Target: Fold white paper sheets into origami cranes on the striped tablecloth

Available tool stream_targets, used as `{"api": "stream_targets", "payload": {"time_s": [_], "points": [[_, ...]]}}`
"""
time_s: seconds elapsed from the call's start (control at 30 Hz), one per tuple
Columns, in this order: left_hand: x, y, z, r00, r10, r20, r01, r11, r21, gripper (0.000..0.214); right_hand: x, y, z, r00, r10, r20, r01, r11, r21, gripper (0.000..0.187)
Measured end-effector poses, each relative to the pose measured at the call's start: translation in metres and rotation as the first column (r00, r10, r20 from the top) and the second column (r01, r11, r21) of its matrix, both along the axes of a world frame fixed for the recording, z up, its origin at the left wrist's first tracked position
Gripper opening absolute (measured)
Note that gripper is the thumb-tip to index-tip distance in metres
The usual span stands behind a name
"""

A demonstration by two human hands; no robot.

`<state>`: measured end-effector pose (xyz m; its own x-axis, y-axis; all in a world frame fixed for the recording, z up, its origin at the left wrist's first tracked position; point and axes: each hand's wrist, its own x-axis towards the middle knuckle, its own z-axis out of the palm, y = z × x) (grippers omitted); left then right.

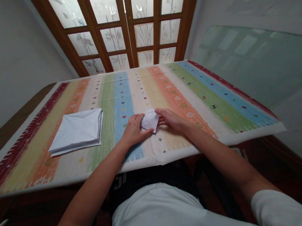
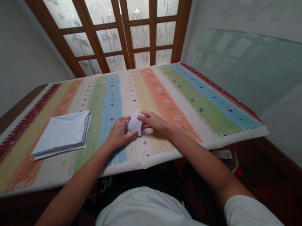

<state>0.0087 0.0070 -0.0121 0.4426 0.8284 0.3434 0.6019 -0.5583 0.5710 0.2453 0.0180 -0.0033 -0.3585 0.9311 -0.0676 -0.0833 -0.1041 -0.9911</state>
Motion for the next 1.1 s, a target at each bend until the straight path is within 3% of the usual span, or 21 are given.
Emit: {"api": "stream_targets", "payload": {"time_s": [0.1,0.2,0.37,0.53,0.67,0.8,0.9,1.1], "points": [[0.001,0.000,-0.001,1.000,0.021,-0.008,-0.021,1.000,-0.007,0.062,0.000,-0.005,0.002,0.991,0.128,0.048,-0.133,0.981,0.139,0.063],[0.001,0.001,-0.002,0.999,0.036,-0.011,-0.036,0.999,-0.003,0.059,-0.001,-0.009,0.001,0.974,0.169,0.154,-0.202,0.950,0.238,0.081],[0.001,0.001,-0.003,0.999,0.028,-0.031,-0.027,0.999,0.024,0.057,-0.003,-0.009,-0.002,0.955,0.084,0.286,-0.186,0.917,0.353,0.052],[0.002,-0.001,0.000,0.996,0.007,-0.088,-0.003,0.999,0.048,0.056,-0.006,-0.004,-0.004,0.935,-0.109,0.337,-0.087,0.852,0.517,0.030],[0.005,-0.003,0.001,0.993,0.015,-0.118,-0.008,0.998,0.060,0.050,-0.009,-0.002,-0.006,0.894,-0.225,0.387,-0.044,0.817,0.576,0.029],[0.006,-0.005,0.003,0.989,0.015,-0.146,-0.004,0.997,0.071,0.045,-0.009,-0.004,-0.005,0.899,-0.189,0.396,-0.083,0.813,0.577,0.031],[0.006,-0.006,0.004,0.988,-0.005,-0.157,0.017,0.997,0.076,0.043,-0.006,-0.004,-0.003,0.918,-0.202,0.342,-0.036,0.816,0.577,0.034],[0.004,-0.005,0.002,0.983,-0.053,-0.173,0.068,0.994,0.084,0.056,0.000,0.007,-0.009,0.820,-0.450,0.355,0.139,0.757,0.638,0.036]]}}
